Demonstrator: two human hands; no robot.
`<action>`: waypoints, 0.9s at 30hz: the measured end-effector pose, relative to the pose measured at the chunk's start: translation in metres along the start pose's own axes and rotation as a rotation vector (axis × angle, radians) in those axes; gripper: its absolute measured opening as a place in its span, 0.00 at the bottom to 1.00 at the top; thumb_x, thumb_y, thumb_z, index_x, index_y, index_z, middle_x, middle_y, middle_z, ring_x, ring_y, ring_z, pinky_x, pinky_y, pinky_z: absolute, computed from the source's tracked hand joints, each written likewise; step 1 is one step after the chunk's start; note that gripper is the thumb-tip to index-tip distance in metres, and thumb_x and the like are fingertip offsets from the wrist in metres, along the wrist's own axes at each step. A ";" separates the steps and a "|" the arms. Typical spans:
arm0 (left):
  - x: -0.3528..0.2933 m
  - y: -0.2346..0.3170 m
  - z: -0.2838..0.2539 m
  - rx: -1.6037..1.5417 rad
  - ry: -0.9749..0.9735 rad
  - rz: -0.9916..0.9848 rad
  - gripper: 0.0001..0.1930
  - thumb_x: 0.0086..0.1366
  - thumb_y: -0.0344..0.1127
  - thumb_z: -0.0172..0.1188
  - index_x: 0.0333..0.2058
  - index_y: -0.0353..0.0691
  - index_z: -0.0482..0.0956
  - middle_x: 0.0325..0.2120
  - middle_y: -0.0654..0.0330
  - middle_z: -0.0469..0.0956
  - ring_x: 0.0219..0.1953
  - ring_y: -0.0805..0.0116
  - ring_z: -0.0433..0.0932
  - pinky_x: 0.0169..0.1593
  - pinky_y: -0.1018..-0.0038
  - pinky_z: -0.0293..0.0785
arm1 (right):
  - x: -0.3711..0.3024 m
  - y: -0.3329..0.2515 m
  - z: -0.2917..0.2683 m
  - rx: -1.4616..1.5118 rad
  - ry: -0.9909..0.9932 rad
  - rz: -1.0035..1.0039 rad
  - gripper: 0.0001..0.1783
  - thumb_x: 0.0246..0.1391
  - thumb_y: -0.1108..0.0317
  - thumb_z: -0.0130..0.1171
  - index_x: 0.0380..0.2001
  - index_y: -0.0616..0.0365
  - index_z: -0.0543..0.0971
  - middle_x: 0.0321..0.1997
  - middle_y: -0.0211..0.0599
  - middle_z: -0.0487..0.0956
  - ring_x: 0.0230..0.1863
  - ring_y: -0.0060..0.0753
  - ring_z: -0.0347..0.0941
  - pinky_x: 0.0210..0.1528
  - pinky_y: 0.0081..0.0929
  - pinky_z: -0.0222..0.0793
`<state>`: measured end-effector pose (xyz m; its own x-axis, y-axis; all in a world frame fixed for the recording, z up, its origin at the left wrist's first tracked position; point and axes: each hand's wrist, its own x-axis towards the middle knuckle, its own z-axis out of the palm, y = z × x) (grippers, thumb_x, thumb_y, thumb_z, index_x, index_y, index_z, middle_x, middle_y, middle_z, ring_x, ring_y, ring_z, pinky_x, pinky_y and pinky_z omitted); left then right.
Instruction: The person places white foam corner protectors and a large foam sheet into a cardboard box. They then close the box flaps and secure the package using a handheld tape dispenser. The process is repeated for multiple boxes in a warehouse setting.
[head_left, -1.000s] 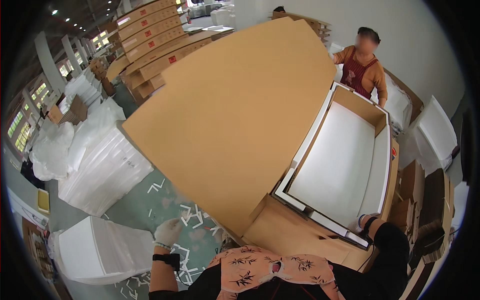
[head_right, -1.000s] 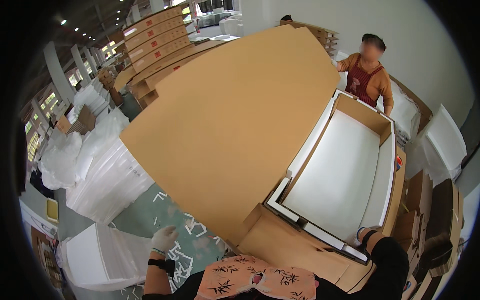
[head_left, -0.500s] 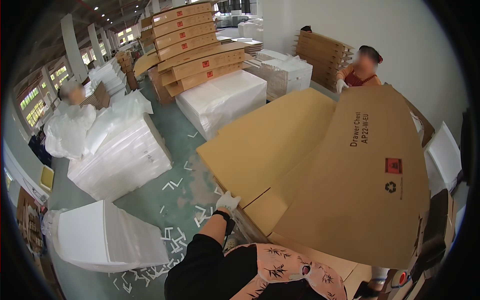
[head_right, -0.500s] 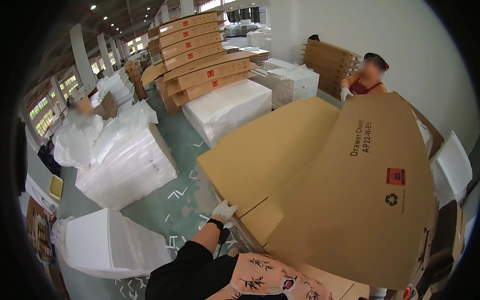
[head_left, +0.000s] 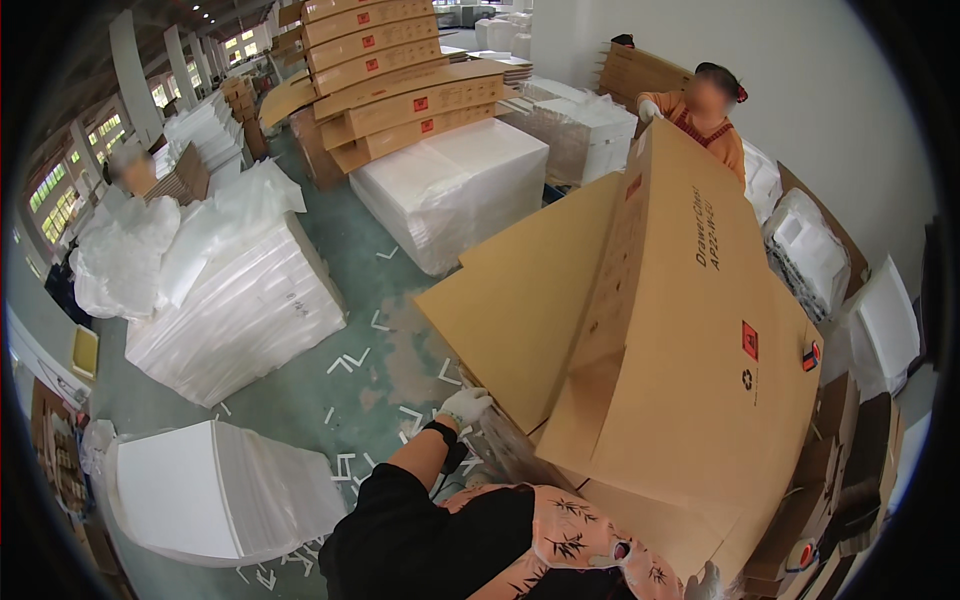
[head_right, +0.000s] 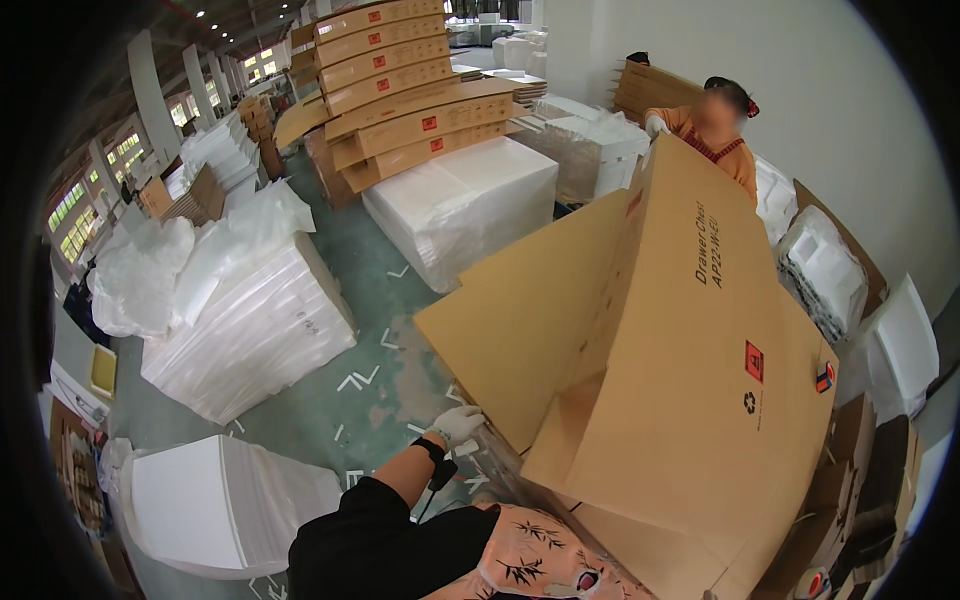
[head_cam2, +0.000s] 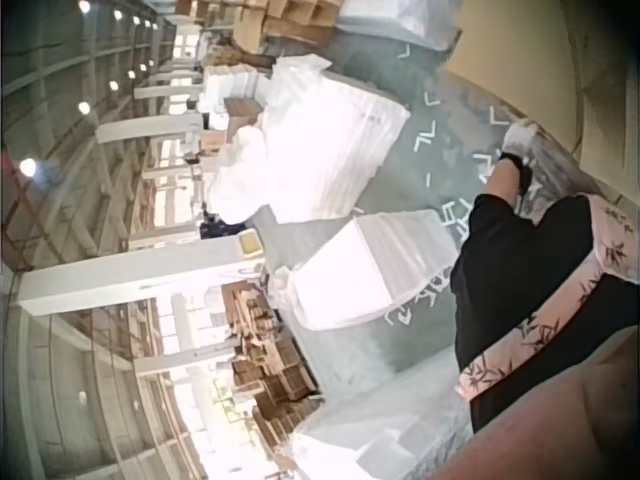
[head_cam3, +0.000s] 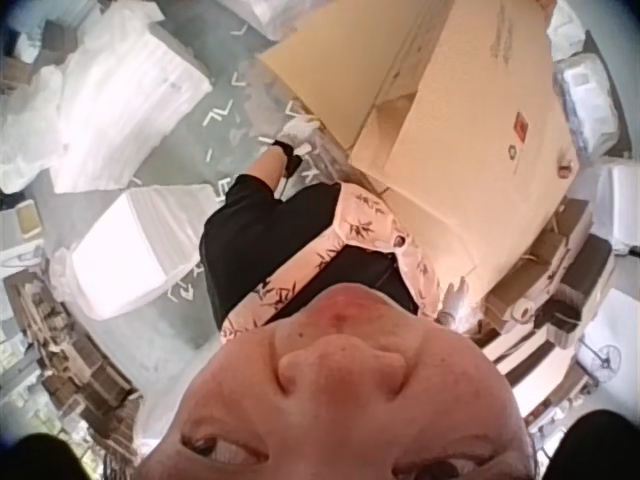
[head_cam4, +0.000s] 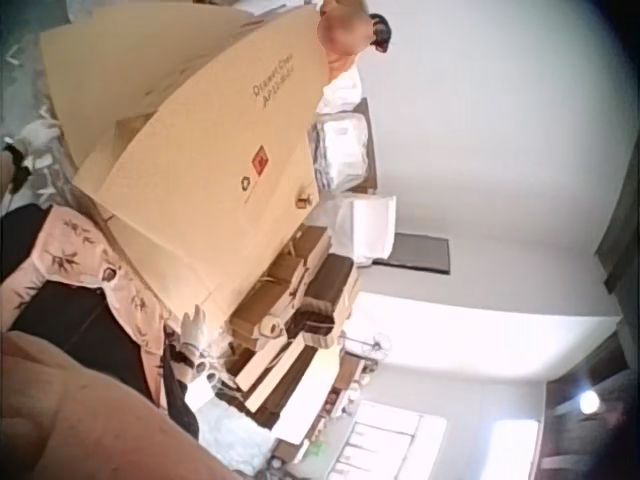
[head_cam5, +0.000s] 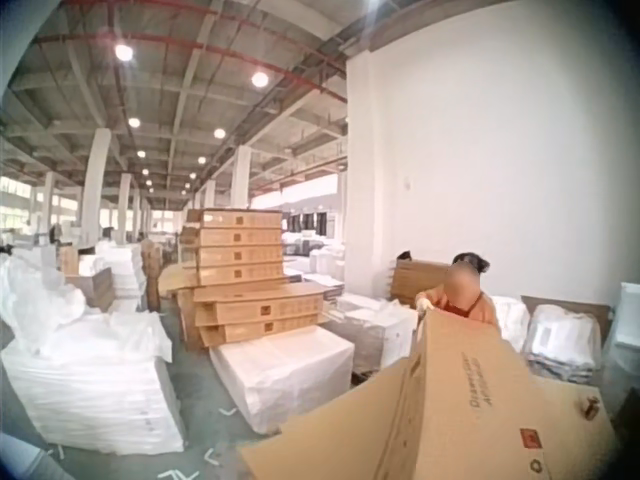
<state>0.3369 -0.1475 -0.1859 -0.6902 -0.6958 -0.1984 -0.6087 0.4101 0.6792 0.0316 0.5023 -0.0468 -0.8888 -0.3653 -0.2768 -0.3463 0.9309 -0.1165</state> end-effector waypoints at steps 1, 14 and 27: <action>-0.002 0.007 -0.007 -0.047 -0.057 -0.094 0.28 0.64 0.53 0.47 0.52 0.37 0.77 0.50 0.45 0.78 0.54 0.46 0.74 0.58 0.62 0.68 | 0.008 -0.013 0.002 0.002 0.081 -0.096 0.31 0.51 0.57 0.58 0.59 0.54 0.70 0.62 0.51 0.69 0.62 0.52 0.64 0.63 0.43 0.62; -0.012 -0.027 -0.063 -0.094 -0.126 -0.133 0.24 0.65 0.51 0.48 0.50 0.40 0.78 0.50 0.51 0.78 0.52 0.52 0.75 0.56 0.62 0.69 | 0.085 -0.348 0.029 -0.011 0.173 -0.922 0.22 0.40 0.65 0.65 0.41 0.56 0.76 0.42 0.44 0.75 0.45 0.50 0.74 0.45 0.44 0.73; -0.048 -0.081 -0.082 0.137 -0.158 -0.124 0.22 0.65 0.47 0.45 0.49 0.41 0.78 0.53 0.49 0.75 0.56 0.48 0.71 0.60 0.63 0.66 | 0.099 -0.403 0.080 -0.222 0.064 -1.031 0.36 0.38 0.45 0.67 0.48 0.54 0.73 0.54 0.52 0.70 0.61 0.55 0.63 0.64 0.45 0.56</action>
<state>0.4521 -0.1956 -0.1735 -0.6532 -0.6495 -0.3891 -0.7322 0.4112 0.5429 0.1074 0.0905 -0.1035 -0.1450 -0.9852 -0.0913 -0.9843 0.1530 -0.0876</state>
